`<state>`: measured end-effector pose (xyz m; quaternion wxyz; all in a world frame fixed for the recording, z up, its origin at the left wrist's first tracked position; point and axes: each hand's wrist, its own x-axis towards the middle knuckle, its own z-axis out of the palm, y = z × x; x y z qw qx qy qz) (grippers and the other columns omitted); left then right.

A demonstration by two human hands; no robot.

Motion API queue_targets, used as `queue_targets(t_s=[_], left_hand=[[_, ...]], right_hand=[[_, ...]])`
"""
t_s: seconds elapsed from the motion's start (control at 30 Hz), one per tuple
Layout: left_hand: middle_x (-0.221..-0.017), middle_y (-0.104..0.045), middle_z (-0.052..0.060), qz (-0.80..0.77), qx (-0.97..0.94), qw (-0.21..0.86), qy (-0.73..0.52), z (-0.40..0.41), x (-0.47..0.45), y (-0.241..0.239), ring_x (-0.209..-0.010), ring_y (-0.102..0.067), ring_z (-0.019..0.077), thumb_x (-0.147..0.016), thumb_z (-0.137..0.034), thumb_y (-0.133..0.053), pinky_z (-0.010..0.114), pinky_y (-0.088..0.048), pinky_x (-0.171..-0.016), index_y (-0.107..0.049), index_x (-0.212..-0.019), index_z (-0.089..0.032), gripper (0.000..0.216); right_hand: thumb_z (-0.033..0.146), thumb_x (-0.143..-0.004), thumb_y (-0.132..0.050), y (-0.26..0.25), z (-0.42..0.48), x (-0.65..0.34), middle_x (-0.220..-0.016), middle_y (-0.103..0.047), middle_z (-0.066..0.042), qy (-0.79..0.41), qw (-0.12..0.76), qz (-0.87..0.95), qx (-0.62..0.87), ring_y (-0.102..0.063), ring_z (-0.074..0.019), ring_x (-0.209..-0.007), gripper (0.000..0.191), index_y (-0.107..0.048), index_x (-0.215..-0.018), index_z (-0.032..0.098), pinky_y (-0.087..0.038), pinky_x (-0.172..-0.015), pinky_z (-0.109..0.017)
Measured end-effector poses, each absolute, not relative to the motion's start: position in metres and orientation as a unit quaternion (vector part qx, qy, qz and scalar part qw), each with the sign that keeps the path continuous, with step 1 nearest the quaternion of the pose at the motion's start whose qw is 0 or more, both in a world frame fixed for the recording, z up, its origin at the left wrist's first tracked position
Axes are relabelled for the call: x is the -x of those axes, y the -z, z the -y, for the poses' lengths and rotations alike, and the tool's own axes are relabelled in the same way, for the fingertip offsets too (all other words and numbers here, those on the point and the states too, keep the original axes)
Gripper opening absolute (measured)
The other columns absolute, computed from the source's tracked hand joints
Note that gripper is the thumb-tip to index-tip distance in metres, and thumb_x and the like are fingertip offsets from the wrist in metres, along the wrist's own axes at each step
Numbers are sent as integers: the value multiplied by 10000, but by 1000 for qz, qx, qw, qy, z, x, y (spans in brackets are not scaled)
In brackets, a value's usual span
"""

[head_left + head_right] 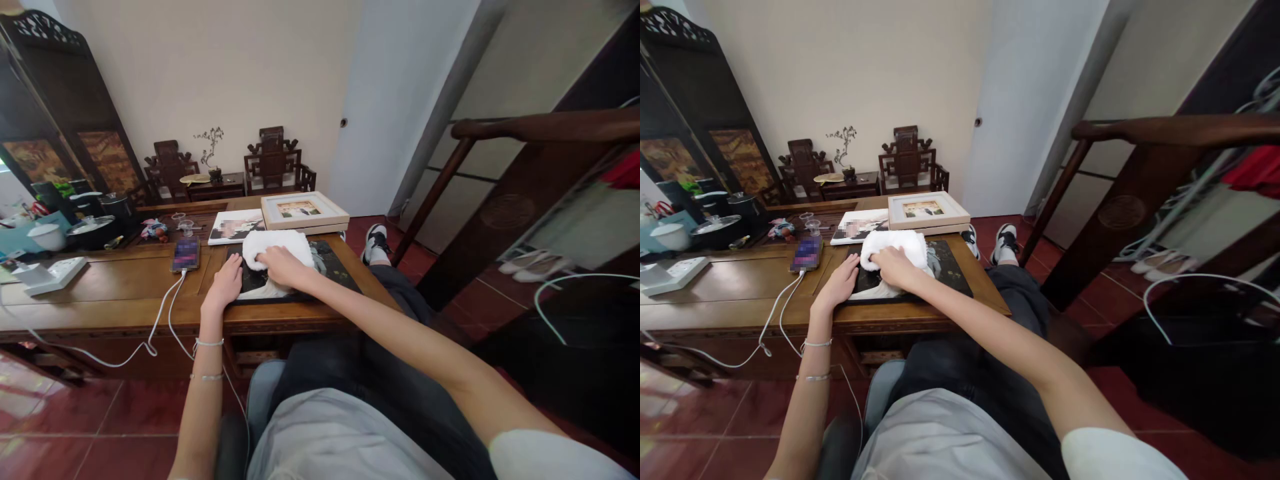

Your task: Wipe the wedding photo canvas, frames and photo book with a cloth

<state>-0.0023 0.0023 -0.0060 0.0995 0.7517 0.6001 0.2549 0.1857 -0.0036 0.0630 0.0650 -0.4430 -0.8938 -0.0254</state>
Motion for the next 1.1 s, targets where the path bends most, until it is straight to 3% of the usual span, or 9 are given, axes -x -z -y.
queue_targets(t_s=[0.13, 0.37, 0.6, 0.8, 0.93, 1.1], left_hand=[[-1581, -380, 114, -583, -765, 92, -257, -3, 3, 9, -1492, -307, 231, -988, -234, -296, 472, -286, -1210, -483, -1433, -154, 490], [-1575, -384, 131, -605, -749, 95, -254, -2, 0, 6, -1488, -315, 228, -976, -237, -320, 438, -270, -1217, -502, -1415, -109, 492], [-1571, -391, 127, -597, -750, 95, -269, -1, 1, 7, -1485, -323, 234, -986, -237, -322, 455, -274, -1214, -517, -1403, -122, 474], [-1470, -528, 155, -571, -724, 93, -376, 7, -4, -7, -1401, -463, 246, -998, -325, -360, 398, -319, -1192, -558, -1364, -95, 476], [-1432, -575, 122, -532, -682, 110, -489, 15, -6, -20, -1368, -503, 229, -1013, -460, -327, 360, -353, -1167, -574, -1353, -130, 534], [-1458, -544, 144, -543, -671, 134, -487, 18, -7, -22, -1394, -473, 226, -1029, -472, -237, 348, -317, -1188, -553, -1368, -81, 606]], right_hand=[[-28, -778, -401, -54, 65, -201, -1139, -660, -203, 39, 73, 914, 396, -572, -326, -1135, 447, -686, -1092, 115, -422, -940, -447], [-29, -691, -427, -59, 117, -227, -1087, -677, -170, -20, 78, 939, 334, -553, -308, -1174, 429, -696, -985, 131, -422, -959, -417], [-7, -771, -429, -61, 56, -218, -1078, -690, -173, -12, 73, 908, 413, -638, -270, -1001, 440, -700, -1089, 132, -436, -825, -318], [-7, -804, -426, -65, -3, -188, -1126, -703, -201, 0, 92, 881, 465, -632, -306, -1079, 456, -686, -1157, 121, -431, -826, -334], [2, -800, -433, -61, 12, -173, -1099, -705, -185, 5, 96, 915, 392, -628, -304, -1073, 416, -709, -1081, 137, -427, -873, -364], [-31, -710, -449, -61, 57, -199, -1099, -704, -173, -32, 89, 965, 245, -621, -272, -1074, 395, -731, -932, 133, -423, -916, -347]])
